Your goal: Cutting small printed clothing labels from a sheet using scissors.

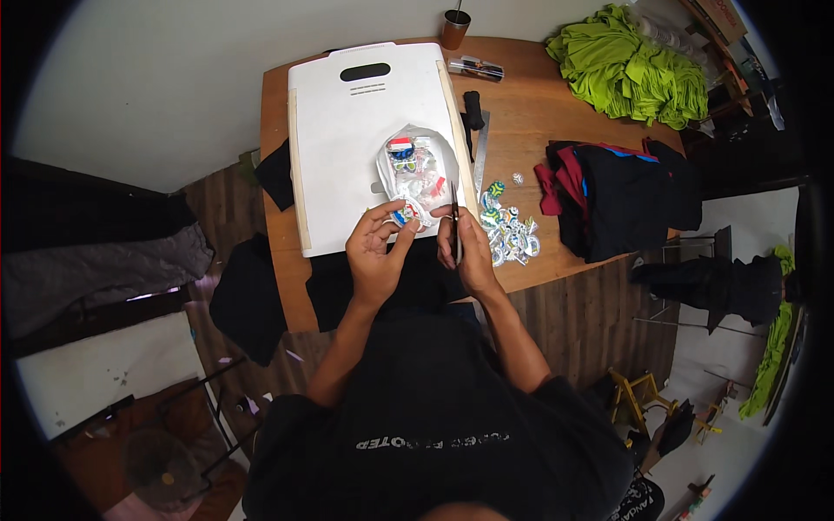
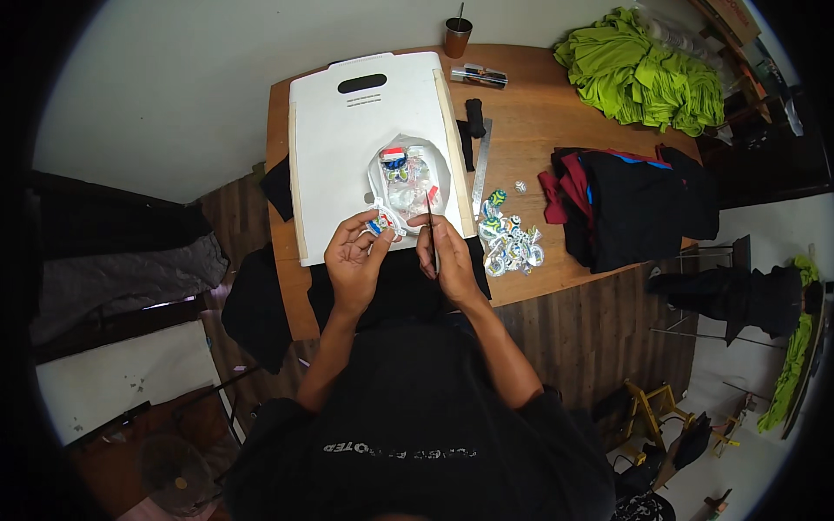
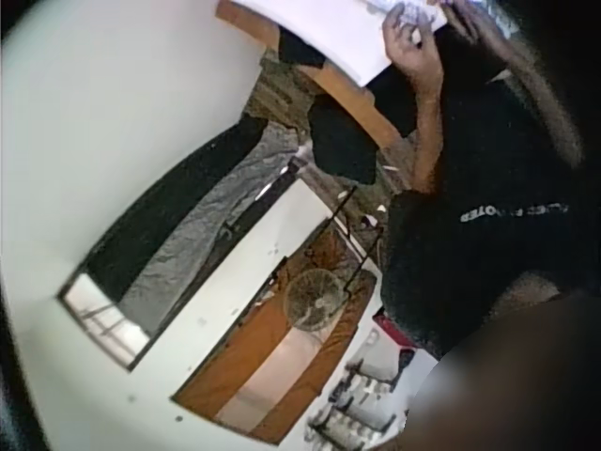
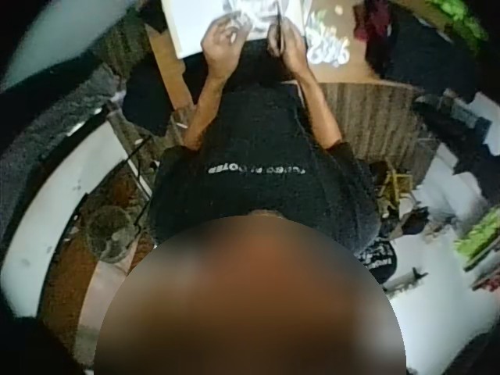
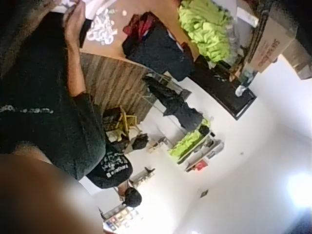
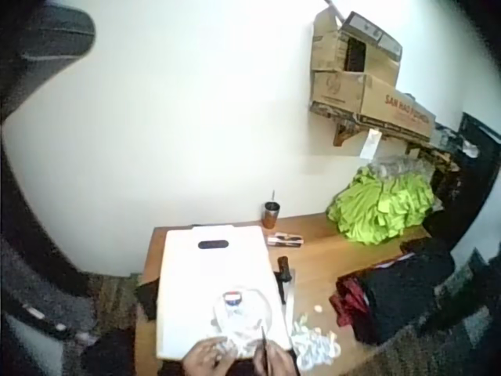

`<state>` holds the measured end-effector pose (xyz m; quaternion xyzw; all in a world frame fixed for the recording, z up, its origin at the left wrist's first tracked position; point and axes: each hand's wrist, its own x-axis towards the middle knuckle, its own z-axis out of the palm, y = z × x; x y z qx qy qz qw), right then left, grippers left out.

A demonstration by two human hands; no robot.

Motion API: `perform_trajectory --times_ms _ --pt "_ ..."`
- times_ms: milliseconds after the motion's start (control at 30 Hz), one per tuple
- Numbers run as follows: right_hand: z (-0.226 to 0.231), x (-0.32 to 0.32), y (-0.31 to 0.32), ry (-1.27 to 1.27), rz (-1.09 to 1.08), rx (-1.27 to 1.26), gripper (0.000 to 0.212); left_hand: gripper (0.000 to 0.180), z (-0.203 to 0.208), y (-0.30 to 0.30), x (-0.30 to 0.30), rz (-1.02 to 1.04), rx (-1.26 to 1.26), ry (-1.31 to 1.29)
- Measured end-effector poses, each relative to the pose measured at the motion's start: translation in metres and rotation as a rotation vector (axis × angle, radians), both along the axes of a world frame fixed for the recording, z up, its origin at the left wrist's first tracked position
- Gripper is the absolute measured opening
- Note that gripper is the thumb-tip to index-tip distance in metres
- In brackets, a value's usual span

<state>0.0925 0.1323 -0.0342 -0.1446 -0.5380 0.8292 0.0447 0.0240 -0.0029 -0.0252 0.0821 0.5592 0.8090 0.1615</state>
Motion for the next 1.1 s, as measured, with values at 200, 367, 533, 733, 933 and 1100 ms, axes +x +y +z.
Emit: perform_trajectory --times_ms 200,367,533,733,933,1100 --pt "0.001 -0.001 -0.001 -0.03 0.024 -0.029 0.05 0.034 -0.003 -0.002 -0.002 -0.015 -0.027 -0.023" --pt "0.004 -0.002 -0.002 -0.033 0.026 -0.078 0.048 0.035 -0.006 0.0 -0.002 -0.023 -0.034 -0.013" --pt "-0.005 -0.008 -0.001 -0.005 -0.039 -0.042 0.042 0.033 -0.006 0.001 -0.001 -0.02 -0.025 -0.013" --pt "0.003 -0.009 0.0 -0.156 -0.169 -0.03 0.024 0.033 -0.008 0.002 -0.002 -0.017 -0.025 -0.03" --pt "-0.023 -0.002 -0.003 -0.289 -0.204 0.272 0.019 0.033 -0.007 -0.001 -0.004 -0.03 0.0 -0.017" --pt "-0.003 -0.008 -0.005 -0.243 -0.187 0.159 0.019 0.033 -0.01 -0.002 -0.004 -0.063 0.024 -0.001"
